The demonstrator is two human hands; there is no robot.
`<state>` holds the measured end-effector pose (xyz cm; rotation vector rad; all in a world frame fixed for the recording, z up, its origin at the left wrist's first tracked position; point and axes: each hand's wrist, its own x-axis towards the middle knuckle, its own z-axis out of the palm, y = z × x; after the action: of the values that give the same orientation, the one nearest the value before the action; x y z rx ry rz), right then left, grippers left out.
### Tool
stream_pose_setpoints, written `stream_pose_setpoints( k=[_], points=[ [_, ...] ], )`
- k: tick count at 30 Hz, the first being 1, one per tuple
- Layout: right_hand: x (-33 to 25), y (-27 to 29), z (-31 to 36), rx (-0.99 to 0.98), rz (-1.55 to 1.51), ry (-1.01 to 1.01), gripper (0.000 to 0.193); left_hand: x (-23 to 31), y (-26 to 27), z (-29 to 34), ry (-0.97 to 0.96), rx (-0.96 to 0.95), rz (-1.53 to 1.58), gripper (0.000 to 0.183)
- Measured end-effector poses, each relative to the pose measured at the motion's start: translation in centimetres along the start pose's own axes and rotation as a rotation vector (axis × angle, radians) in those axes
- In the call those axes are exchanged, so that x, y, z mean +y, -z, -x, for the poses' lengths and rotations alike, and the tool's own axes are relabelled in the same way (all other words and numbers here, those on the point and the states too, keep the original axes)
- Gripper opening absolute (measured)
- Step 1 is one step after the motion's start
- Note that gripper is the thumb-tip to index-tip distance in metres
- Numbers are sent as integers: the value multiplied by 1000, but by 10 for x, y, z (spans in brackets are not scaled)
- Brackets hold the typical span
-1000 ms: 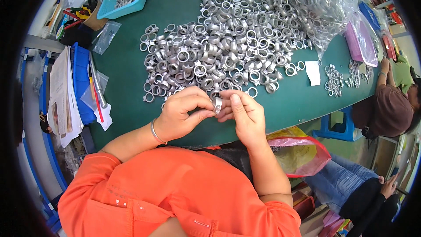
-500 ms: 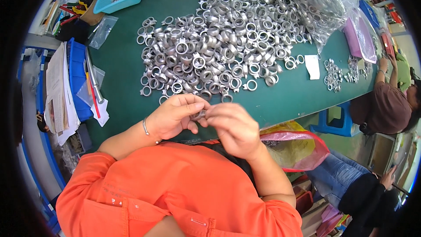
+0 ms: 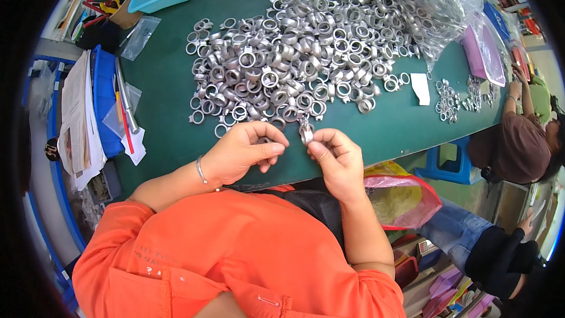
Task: The person picks up small metal rings from a pile on a green table, examines them by hand, and places some into a clear plastic bag while returning others to the pile.
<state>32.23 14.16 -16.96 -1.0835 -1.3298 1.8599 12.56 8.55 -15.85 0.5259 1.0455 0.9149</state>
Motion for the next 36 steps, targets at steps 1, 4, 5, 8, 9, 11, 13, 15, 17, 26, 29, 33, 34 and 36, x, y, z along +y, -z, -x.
stream_pose_setpoints(
  k=[1, 4, 5, 8, 9, 11, 13, 15, 17, 26, 29, 33, 34, 36],
  points=[
    [-1, -4, 3, -20, -20, -15, 10, 2, -3, -1, 2, 2, -13, 17],
    [-4, -14, 8, -106, 26, 98, 6, 4, -6, 0, -58, 9, -67, 18],
    [1, -15, 7, -133, 209, 240, 6, 3, -8, 1, -98, 26, -118, 17],
    [-1, -19, 8, -114, 107, 241, 8, 0, -7, 2, -321, 72, -281, 11],
    [0, -18, 7, -103, 0, 194, 10, -5, -6, 1, -442, 81, -331, 9],
    [2, -15, 3, -94, -146, 161, 16, -9, -5, 0, -581, 88, -431, 6],
    [-4, -21, 1, -63, -204, 82, 15, -3, -6, 4, -613, 92, -530, 4],
    [-3, -19, 1, -95, -168, 61, 20, -6, -4, 3, -629, 84, -562, 7],
    [4, -26, 2, -104, -239, 255, 27, -6, -4, 4, -489, 96, -446, 10],
    [-1, -26, 5, -84, 293, 619, 23, -13, 5, 2, 210, -156, 555, 26],
    [-12, -13, -7, 102, 673, 722, 19, -23, 12, 2, 172, -163, 481, 27],
    [4, 1, -17, 76, 888, 550, 17, -20, 9, 4, 118, -106, 424, 27],
    [6, 1, -20, 28, 1058, 622, 18, -19, 9, 4, 129, -94, 425, 26],
    [13, 1, -21, 37, 975, 605, 17, -17, 10, 6, 148, -67, 428, 25]
  ],
)
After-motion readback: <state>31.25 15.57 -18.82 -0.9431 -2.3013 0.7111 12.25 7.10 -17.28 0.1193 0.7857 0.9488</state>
